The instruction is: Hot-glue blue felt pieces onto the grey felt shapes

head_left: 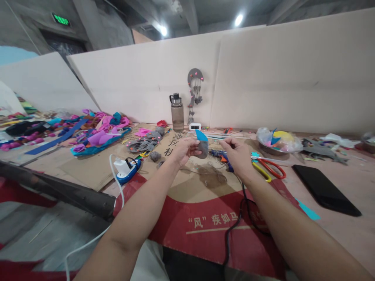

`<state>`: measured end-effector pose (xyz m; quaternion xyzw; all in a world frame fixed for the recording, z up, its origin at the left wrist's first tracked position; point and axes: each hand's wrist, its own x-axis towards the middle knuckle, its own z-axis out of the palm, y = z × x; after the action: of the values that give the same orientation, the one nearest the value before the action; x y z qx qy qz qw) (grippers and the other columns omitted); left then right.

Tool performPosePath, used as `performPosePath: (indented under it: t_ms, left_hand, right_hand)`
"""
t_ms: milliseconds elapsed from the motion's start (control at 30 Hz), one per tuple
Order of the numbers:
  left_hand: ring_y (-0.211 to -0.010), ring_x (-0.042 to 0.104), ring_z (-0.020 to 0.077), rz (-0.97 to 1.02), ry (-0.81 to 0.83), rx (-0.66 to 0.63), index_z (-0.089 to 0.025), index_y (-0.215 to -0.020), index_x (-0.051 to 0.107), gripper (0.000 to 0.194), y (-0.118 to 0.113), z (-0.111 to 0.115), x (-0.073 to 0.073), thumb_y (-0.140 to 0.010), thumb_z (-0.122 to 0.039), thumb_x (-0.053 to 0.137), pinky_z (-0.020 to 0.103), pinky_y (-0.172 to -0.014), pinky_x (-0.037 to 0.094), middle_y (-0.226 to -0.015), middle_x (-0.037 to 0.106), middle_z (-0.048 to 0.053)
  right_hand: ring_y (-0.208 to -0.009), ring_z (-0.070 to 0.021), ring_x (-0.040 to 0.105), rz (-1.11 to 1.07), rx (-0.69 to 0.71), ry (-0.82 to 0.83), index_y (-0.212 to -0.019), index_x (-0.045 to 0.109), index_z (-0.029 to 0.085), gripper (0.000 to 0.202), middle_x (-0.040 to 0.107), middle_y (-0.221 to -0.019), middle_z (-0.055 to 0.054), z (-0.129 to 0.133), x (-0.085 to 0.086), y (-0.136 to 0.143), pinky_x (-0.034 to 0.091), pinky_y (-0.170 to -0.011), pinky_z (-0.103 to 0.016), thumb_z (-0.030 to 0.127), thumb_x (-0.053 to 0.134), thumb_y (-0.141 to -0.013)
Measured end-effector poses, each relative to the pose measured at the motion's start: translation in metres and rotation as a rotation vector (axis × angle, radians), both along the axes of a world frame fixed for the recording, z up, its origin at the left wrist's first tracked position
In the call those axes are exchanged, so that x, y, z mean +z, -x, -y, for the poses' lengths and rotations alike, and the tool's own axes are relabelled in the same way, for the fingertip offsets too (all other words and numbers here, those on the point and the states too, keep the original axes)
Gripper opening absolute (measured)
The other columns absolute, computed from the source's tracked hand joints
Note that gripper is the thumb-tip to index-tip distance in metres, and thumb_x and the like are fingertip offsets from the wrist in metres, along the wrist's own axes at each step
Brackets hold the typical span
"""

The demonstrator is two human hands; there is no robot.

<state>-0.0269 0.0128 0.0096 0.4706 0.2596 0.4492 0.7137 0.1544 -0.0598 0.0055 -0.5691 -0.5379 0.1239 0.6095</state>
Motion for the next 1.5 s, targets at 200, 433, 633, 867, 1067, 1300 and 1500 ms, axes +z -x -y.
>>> performPosePath:
  t_ms: [200, 433, 633, 867, 1067, 1300, 1500]
  left_hand:
    - [-0.062, 0.062, 0.0091, -0.006, -0.002, -0.018, -0.011, -0.076, 0.065, 0.014, -0.001, 0.001, 0.0, -0.069, -0.013, 0.078, 0.025, -0.065, 0.058, -0.069, 0.064, 0.0]
    - [-0.067, 0.063, 0.0084, -0.068, -0.08, 0.098, -0.012, -0.081, 0.065, 0.013, -0.006, 0.002, -0.003, -0.075, -0.01, 0.077, 0.028, -0.075, 0.059, -0.074, 0.064, -0.001]
    - [-0.071, 0.064, 0.0092, -0.118, -0.155, 0.073, -0.012, -0.081, 0.066, 0.013, -0.009, 0.006, -0.004, -0.075, -0.015, 0.077, 0.028, -0.075, 0.059, -0.078, 0.066, 0.001]
    - [-0.069, 0.062, 0.0097, -0.173, -0.212, -0.035, -0.011, -0.078, 0.069, 0.019, -0.014, 0.013, -0.004, -0.069, -0.023, 0.08, 0.027, -0.07, 0.058, -0.077, 0.065, 0.001]
    - [-0.068, 0.063, 0.0118, -0.148, -0.159, -0.197, -0.009, -0.08, 0.07, 0.031, -0.002, 0.003, -0.003, -0.061, -0.029, 0.086, 0.024, -0.061, 0.057, -0.079, 0.068, 0.004]
    - [-0.07, 0.064, 0.0109, -0.286, -0.16, -0.128, -0.01, -0.084, 0.071, 0.017, -0.013, -0.002, -0.02, -0.071, -0.016, 0.08, 0.027, -0.069, 0.059, -0.081, 0.069, 0.004]
    - [-0.071, 0.064, 0.0114, -0.263, -0.169, -0.097, -0.01, -0.081, 0.067, 0.008, -0.024, 0.014, -0.019, -0.081, -0.017, 0.072, 0.027, -0.066, 0.059, -0.08, 0.065, 0.003]
  right_hand:
    - [-0.053, -0.0125, 0.04, -0.108, 0.099, 0.208, -0.074, 0.065, 0.019, 0.027, 0.05, -0.058, 0.003, -0.013, -0.019, -0.009, 0.031, -0.053, -0.028, 0.046, 0.062, -0.073]
    - [-0.09, -0.0179, 0.061, -0.276, 0.116, 0.095, -0.101, 0.068, 0.019, 0.036, 0.069, -0.1, -0.005, -0.028, -0.033, -0.017, 0.046, -0.087, -0.035, 0.041, 0.066, -0.072]
    - [-0.098, -0.0208, 0.06, -0.134, 0.214, 0.045, -0.108, 0.068, 0.021, 0.04, 0.069, -0.109, -0.007, -0.015, -0.023, -0.001, 0.045, -0.091, -0.038, 0.05, 0.066, -0.079]
    - [-0.076, -0.0176, 0.056, -0.069, 0.191, 0.099, -0.084, 0.068, 0.018, 0.029, 0.066, -0.08, -0.003, -0.003, -0.013, 0.009, 0.043, -0.077, -0.034, 0.046, 0.068, -0.075]
    - [-0.065, -0.013, 0.048, -0.228, 0.43, 0.137, -0.073, 0.063, 0.019, 0.03, 0.06, -0.07, 0.001, -0.003, -0.013, 0.013, 0.039, -0.067, -0.029, 0.047, 0.071, -0.071]
    - [-0.059, -0.0123, 0.044, -0.265, 0.186, 0.176, -0.067, 0.064, 0.019, 0.034, 0.059, -0.064, 0.001, -0.019, -0.035, 0.004, 0.037, -0.061, -0.029, 0.051, 0.072, -0.065]
    - [-0.06, -0.0123, 0.044, -0.234, 0.176, 0.156, -0.069, 0.064, 0.018, 0.032, 0.058, -0.064, 0.001, -0.015, -0.032, 0.006, 0.035, -0.06, -0.029, 0.049, 0.07, -0.068]
